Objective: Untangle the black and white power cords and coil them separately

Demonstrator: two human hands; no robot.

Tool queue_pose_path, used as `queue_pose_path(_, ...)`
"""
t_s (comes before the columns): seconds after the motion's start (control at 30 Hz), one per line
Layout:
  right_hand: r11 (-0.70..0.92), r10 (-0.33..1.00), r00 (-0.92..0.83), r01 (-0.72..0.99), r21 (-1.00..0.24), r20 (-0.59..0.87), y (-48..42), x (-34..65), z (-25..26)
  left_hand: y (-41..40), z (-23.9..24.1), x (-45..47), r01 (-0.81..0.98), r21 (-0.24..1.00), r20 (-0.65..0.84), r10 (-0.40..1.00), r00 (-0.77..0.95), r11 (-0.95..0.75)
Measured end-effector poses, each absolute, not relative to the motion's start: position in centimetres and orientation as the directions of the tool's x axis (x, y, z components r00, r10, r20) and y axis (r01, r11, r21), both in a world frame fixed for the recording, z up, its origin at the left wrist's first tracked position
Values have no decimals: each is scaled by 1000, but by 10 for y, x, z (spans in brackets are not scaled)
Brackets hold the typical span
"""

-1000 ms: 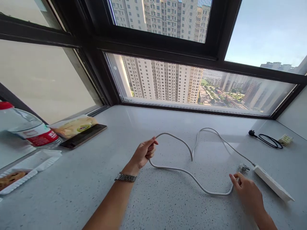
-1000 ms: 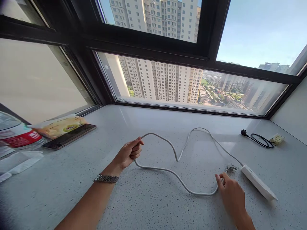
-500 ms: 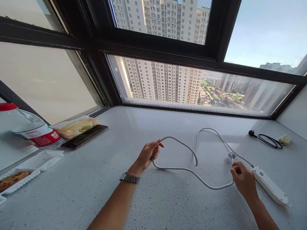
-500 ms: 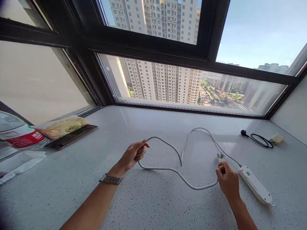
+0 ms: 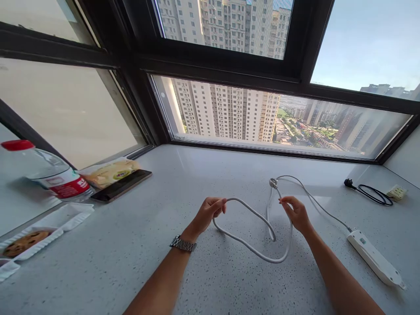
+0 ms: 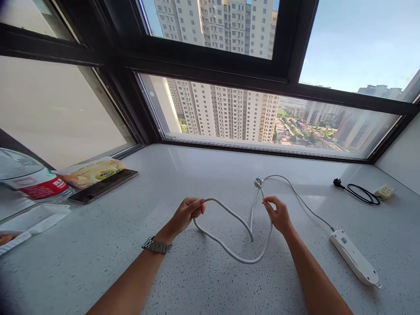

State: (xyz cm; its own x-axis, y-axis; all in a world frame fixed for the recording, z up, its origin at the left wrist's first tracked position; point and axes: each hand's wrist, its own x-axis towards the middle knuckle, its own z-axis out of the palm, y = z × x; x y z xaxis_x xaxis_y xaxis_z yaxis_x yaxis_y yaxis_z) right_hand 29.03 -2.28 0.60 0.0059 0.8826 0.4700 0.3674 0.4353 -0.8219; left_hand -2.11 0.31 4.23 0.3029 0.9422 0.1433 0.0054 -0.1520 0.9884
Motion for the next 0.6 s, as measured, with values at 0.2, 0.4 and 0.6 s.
queue_pose_path(0.2,457,883,-313,403,-793,350,-20,245,-10,0,38,-14,2,979,195,948,251,-202)
queue_pose_path(0.4,472,876,-348,466,-749,335,-41,260,-14,3,29,-7,-78,952,301,952,53,-296)
queue_pose_path(0.6,284,950,-232,361,-888,209,-59,277,-16,6,20,-8,335,859,455,877,-155,-386)
